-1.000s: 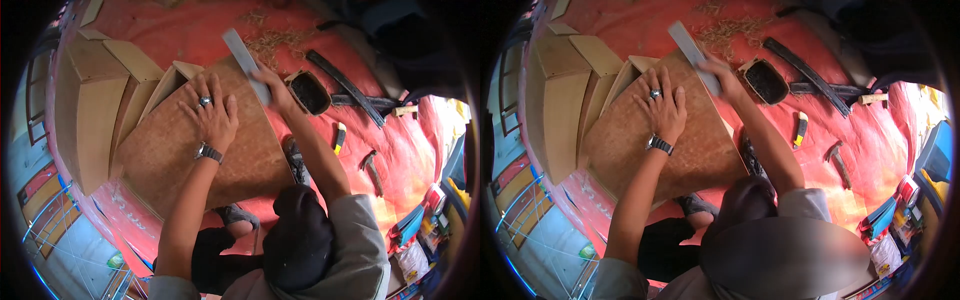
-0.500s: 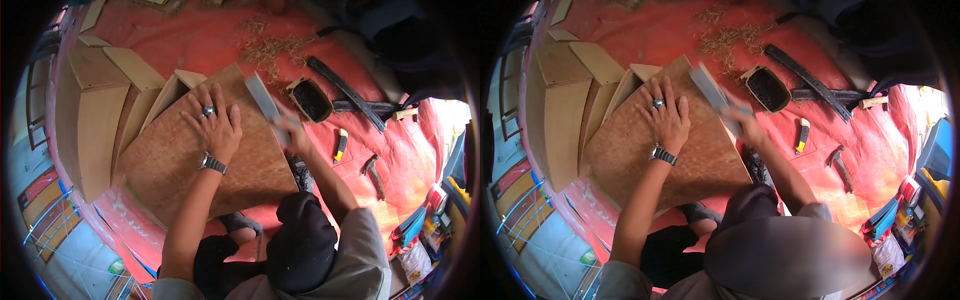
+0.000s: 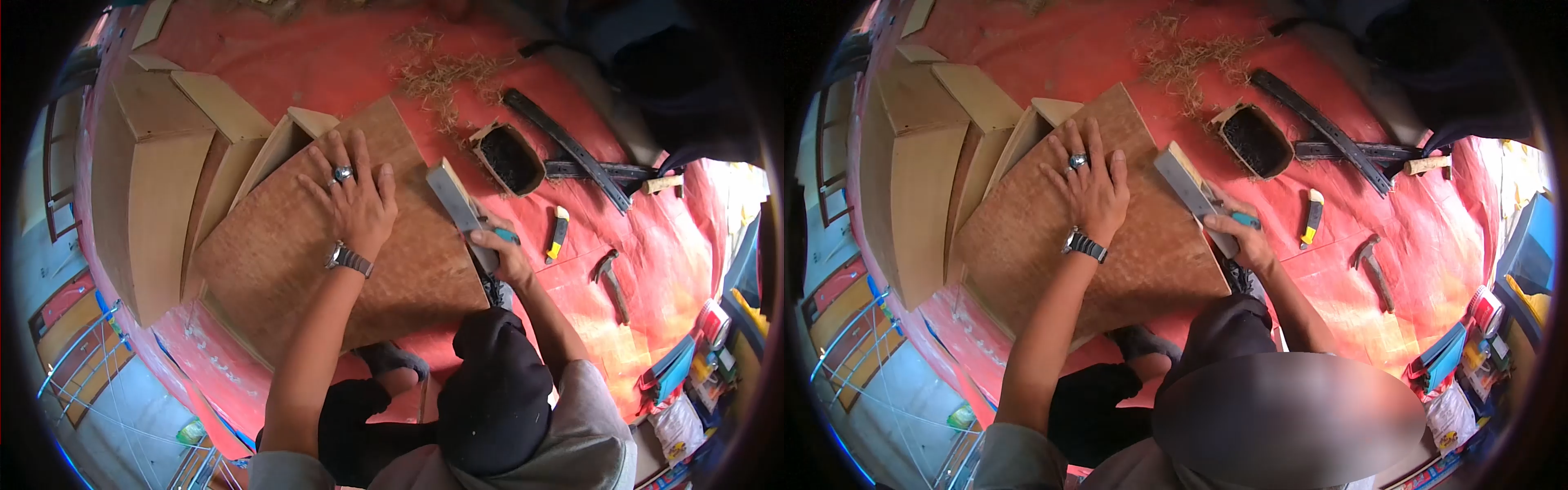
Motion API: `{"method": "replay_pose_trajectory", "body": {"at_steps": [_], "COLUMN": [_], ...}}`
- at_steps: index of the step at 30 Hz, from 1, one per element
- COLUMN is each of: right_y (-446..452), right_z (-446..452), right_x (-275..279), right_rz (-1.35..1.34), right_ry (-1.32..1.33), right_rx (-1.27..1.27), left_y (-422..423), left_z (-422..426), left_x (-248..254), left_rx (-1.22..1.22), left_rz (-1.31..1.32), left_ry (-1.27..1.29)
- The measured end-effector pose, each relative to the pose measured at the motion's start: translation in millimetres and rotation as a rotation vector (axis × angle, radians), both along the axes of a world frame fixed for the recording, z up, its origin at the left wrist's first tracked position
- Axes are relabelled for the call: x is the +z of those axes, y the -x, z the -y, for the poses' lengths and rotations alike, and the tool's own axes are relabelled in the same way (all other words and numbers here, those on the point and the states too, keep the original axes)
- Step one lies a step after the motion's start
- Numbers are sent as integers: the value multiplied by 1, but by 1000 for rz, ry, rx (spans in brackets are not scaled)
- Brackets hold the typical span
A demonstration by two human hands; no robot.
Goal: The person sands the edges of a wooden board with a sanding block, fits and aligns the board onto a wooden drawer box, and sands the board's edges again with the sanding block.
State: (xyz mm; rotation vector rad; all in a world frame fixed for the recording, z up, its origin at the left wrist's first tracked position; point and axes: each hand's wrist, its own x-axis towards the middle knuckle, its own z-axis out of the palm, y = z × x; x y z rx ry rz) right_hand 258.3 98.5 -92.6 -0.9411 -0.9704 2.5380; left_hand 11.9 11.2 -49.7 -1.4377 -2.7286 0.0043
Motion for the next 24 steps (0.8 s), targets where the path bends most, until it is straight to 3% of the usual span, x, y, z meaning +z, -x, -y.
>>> {"method": "replay_pose_trajectory", "body": {"at_steps": [3, 5, 7, 9, 14, 16, 19, 22, 23, 24], "right_y": [76, 150, 184, 178, 86, 37, -2, 55, 83, 109], "right_z": [-36, -98, -121, -117, -40, -8, 8, -19, -46, -66], "right_x": [-23, -49, -20, 25, -7, -9, 9, -4, -13, -14], "right_rz": [-86, -46, 12, 126, -230, -166, -42, -151, -109, -90], "right_ry": [-79, -457, -321, -111, 55, 155, 115, -57, -301, -311], "right_rx": [-50, 126, 192, 121, -59, -72, -14, -81, 0, 31], "left_y": [1, -2, 1, 0, -1, 0, -1, -1, 0, -4], "left_z": [3, -1, 1, 5, 2, 2, 2, 1, 3, 5], "left_x": [0, 3, 2, 2, 0, 0, -1, 0, 2, 3], "left_rx": [9, 0, -8, -6, -6, -4, 0, -7, -4, 1], "left_rz": [10, 13, 3, 17, 5, 1, 5, -6, 0, 12], "left_ry": [18, 12, 4, -7, -18, -5, -13, -2, 6, 13]}}
